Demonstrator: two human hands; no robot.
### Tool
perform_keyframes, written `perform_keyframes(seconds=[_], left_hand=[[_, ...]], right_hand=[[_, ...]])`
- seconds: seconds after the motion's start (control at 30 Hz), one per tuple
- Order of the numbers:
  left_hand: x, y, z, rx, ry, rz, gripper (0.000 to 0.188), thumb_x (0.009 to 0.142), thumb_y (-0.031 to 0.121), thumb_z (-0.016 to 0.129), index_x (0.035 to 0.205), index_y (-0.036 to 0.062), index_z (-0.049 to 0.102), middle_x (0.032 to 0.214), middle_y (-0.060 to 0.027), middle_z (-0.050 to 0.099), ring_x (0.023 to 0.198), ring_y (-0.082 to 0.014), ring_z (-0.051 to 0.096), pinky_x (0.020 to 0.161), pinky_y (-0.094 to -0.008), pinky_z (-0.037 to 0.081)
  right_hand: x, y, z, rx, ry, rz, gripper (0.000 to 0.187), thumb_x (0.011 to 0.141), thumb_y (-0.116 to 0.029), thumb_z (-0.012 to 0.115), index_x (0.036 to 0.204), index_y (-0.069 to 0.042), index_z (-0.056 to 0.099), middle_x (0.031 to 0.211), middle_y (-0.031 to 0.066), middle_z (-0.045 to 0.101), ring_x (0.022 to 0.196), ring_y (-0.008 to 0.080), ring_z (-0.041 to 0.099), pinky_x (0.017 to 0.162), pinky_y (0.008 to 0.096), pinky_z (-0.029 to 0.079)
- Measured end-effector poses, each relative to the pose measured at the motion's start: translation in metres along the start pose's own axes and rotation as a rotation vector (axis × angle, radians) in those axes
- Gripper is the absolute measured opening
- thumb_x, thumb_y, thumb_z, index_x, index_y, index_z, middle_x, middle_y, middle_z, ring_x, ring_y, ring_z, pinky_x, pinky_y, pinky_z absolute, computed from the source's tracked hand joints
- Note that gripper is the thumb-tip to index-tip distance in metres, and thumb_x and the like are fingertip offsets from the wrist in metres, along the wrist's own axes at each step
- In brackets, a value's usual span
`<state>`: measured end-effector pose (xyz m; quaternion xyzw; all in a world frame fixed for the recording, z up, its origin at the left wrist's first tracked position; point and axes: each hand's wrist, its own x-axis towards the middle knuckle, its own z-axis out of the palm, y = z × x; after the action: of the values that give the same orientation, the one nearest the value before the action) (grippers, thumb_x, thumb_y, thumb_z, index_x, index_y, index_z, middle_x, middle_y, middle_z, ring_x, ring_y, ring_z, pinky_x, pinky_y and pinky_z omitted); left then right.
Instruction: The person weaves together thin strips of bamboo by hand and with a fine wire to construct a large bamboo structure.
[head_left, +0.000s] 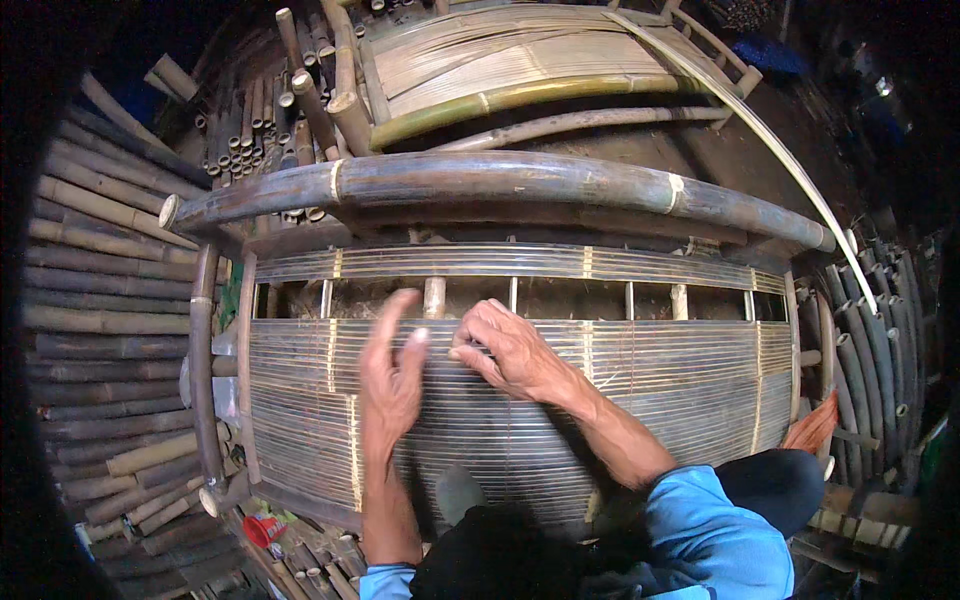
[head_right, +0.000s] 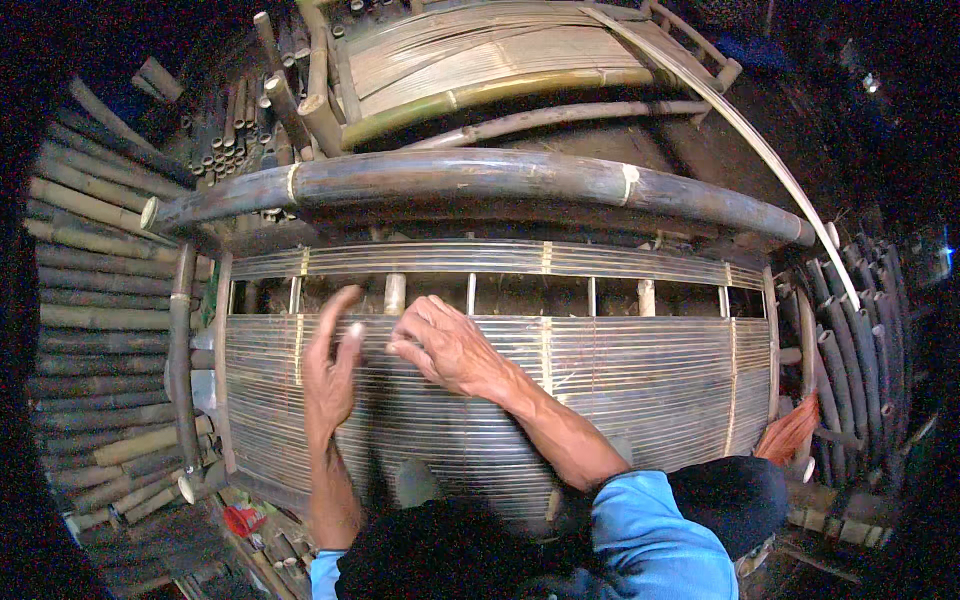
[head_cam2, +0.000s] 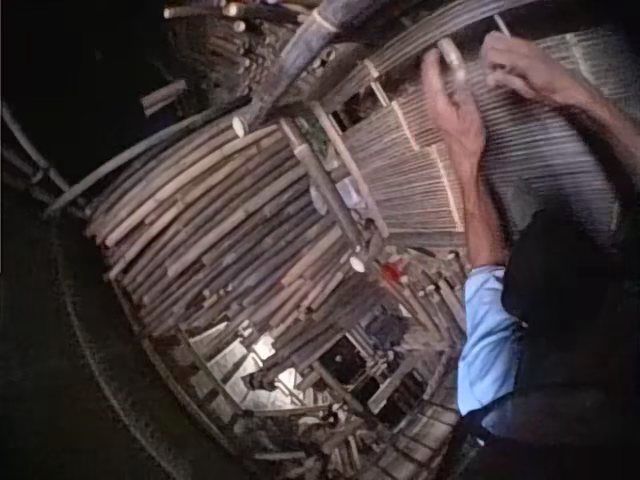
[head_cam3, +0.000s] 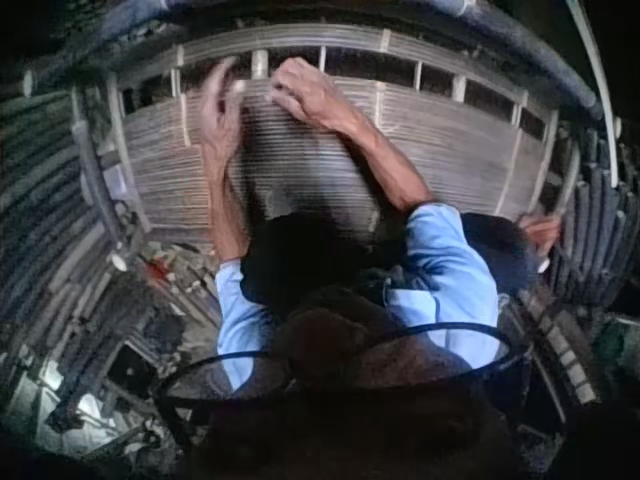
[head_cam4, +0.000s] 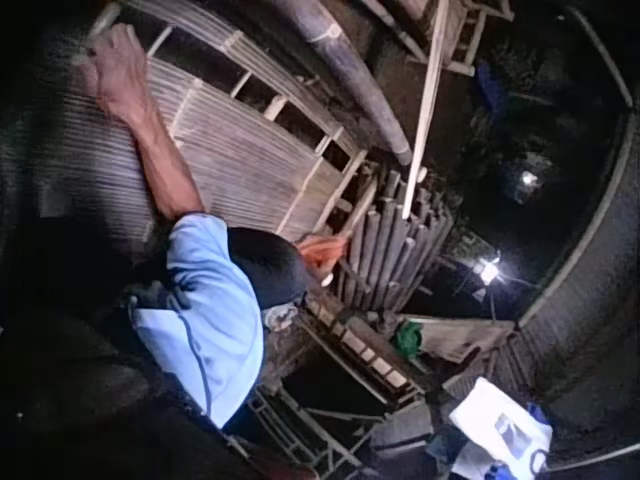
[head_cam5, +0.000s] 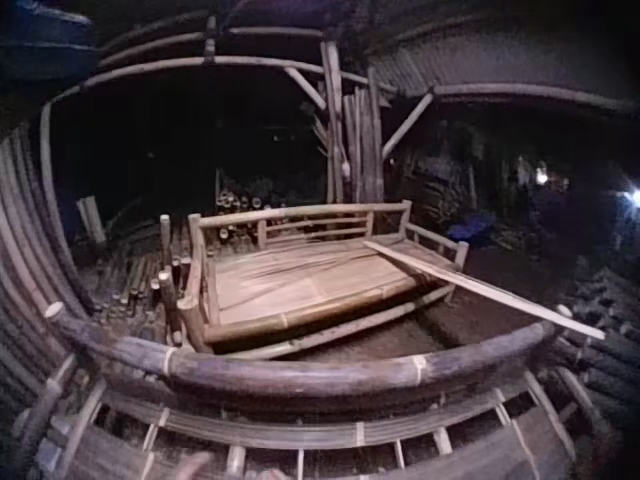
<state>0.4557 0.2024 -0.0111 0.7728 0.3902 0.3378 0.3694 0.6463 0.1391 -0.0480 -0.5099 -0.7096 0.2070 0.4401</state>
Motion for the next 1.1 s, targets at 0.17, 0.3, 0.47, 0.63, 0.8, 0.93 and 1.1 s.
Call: perform_keyframes(seconds=[0.17, 0.3, 0.47, 0.63, 0.8, 0.93, 1.1], left_hand=[[0.009, -0.031, 0.068, -0.760, -0.185, -0.324, 0.037, 0.103, 0.017, 0.054, 0.134, -0.0022, 0.054, 0.111, -0.0126, 0.069, 0.074, -0.0086, 0.063, 0.048, -0.0159, 0.043], [0.006, -0.056, 0.090, -0.799, -0.108, -0.429, 0.026, 0.095, 0.011, 0.066, 0.117, -0.0020, 0.066, 0.089, -0.0055, 0.070, 0.068, -0.0052, 0.058, 0.048, -0.0166, 0.041], [0.001, -0.075, 0.110, -0.768, 0.064, -0.586, 0.017, 0.087, 0.004, 0.074, 0.102, -0.0043, 0.072, 0.076, -0.0051, 0.068, 0.059, -0.0064, 0.056, 0.049, -0.0194, 0.041], [-0.006, -0.084, 0.127, -0.984, 0.071, -0.631, 0.023, 0.091, 0.003, 0.068, 0.109, -0.0105, 0.069, 0.090, -0.0115, 0.072, 0.069, -0.0118, 0.063, 0.059, -0.0218, 0.051], [-0.010, -0.072, 0.126, -1.144, -0.012, -0.574, 0.029, 0.093, 0.005, 0.066, 0.117, -0.0103, 0.065, 0.099, -0.0119, 0.071, 0.079, -0.0112, 0.063, 0.071, -0.0236, 0.052], [-0.013, -0.083, 0.128, -0.959, -0.006, -0.537, 0.027, 0.093, 0.004, 0.067, 0.117, -0.0083, 0.066, 0.095, -0.0092, 0.071, 0.079, -0.0099, 0.062, 0.070, -0.0219, 0.050], [-0.014, -0.072, 0.128, -0.874, 0.122, -0.483, 0.029, 0.092, 0.000, 0.067, 0.119, -0.0083, 0.062, 0.096, -0.0137, 0.071, 0.084, -0.0147, 0.068, 0.072, -0.0237, 0.056]], right_hand=[[0.000, 0.017, -0.010, 0.035, 0.109, 0.163, 0.012, 0.096, -0.012, 0.063, 0.097, -0.001, 0.059, 0.087, 0.0152, 0.061, 0.080, 0.0301, 0.062, 0.071, 0.0388, 0.050], [-0.012, 0.048, -0.013, 0.189, 0.195, 0.392, 0.012, 0.097, -0.011, 0.063, 0.099, 0.000, 0.059, 0.084, 0.0072, 0.065, 0.075, 0.0152, 0.062, 0.070, 0.0303, 0.051], [-0.024, 0.072, -0.012, 0.865, 0.258, 0.640, 0.019, 0.092, -0.004, 0.069, 0.105, -0.003, 0.055, 0.093, 0.0072, 0.069, 0.083, 0.0095, 0.063, 0.074, 0.0250, 0.053], [-0.028, 0.066, 0.006, 0.561, 0.233, 0.534, 0.028, 0.088, -0.007, 0.074, 0.099, -0.004, 0.048, 0.087, 0.0099, 0.069, 0.081, 0.0104, 0.065, 0.072, 0.0263, 0.054], [-0.028, 0.058, 0.000, 0.165, 0.165, 0.447, 0.029, 0.086, -0.012, 0.074, 0.098, -0.002, 0.049, 0.077, 0.0092, 0.066, 0.073, 0.0101, 0.063, 0.063, 0.0281, 0.053], [-0.030, 0.061, 0.003, 0.226, 0.143, 0.447, 0.026, 0.085, -0.009, 0.074, 0.096, -0.001, 0.052, 0.078, 0.0101, 0.068, 0.072, 0.0117, 0.064, 0.064, 0.0293, 0.054], [-0.029, 0.061, 0.003, 0.231, 0.185, 0.595, 0.019, 0.085, -0.009, 0.074, 0.093, 0.001, 0.061, 0.077, 0.0097, 0.069, 0.070, 0.0122, 0.065, 0.066, 0.0285, 0.055]])
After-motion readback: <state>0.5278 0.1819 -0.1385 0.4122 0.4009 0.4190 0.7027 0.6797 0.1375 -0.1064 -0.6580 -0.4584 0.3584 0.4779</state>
